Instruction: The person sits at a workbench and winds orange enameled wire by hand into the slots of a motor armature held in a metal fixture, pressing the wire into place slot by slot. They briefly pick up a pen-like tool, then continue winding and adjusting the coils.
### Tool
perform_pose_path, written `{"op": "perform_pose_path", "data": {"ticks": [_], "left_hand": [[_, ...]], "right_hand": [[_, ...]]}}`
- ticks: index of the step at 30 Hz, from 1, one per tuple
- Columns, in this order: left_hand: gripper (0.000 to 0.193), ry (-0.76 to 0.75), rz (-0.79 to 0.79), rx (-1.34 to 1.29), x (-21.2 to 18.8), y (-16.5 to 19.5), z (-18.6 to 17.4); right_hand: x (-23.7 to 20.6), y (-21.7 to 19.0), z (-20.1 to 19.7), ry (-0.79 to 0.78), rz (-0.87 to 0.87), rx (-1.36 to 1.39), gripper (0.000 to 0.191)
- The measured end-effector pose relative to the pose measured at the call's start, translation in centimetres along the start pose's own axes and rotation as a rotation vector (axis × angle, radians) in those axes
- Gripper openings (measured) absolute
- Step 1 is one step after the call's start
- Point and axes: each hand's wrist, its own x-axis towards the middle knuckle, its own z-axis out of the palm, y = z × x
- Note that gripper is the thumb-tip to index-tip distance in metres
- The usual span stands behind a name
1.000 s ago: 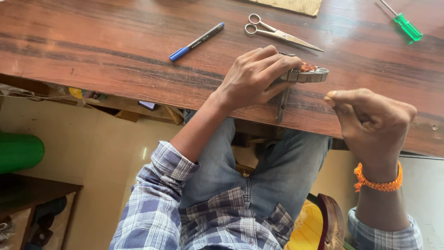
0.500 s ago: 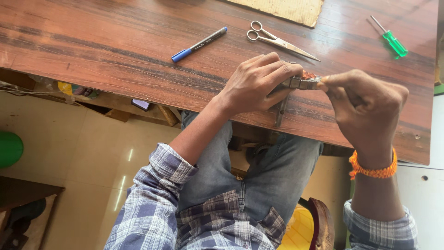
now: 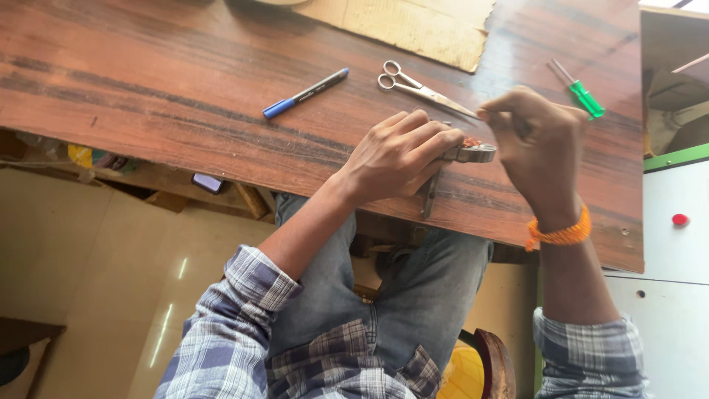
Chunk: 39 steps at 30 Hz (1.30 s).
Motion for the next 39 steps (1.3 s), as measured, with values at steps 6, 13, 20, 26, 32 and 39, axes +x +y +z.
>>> {"op": "perform_pose_path", "data": {"ticks": [6,13,20,26,32,39], "left_hand": [[0.046,-0.022,-0.027,0.005,0.2,0.2,-0.6],[0.053,0.017,-0.515,-0.254,2.2,0.6,-0.3],[0.046,-0.323,-0.599,-0.511,5.0,-3.6,0.3],[0.014,-0.278,-0.344,-0.976,2.9,-6.3,-0.3],[0.014,-0.459,-0.381,-0.915,3.7,-7.1,-0.8],[0.016,-0.460,-0.291,-0.652,5.4,-6.5,-1.6]], "right_hand": [[2.1,2.2,2.1,-0.073,-0.056,-0.059,0.005],[3.4,4.0,2.5,-0.100,-0.192,-0.198,0.008],[3.4,2.0,1.4,-0.049,-0.103,-0.133,0.004],[0.3,-2.9,0.4,-0.114,0.197,0.058,0.008],[-2.9,-5.6,1.2,-0.101,0.206,0.017,0.008],[-6.5,-4.3,4.1,-0.127,0.006,0.051,0.006]]}}
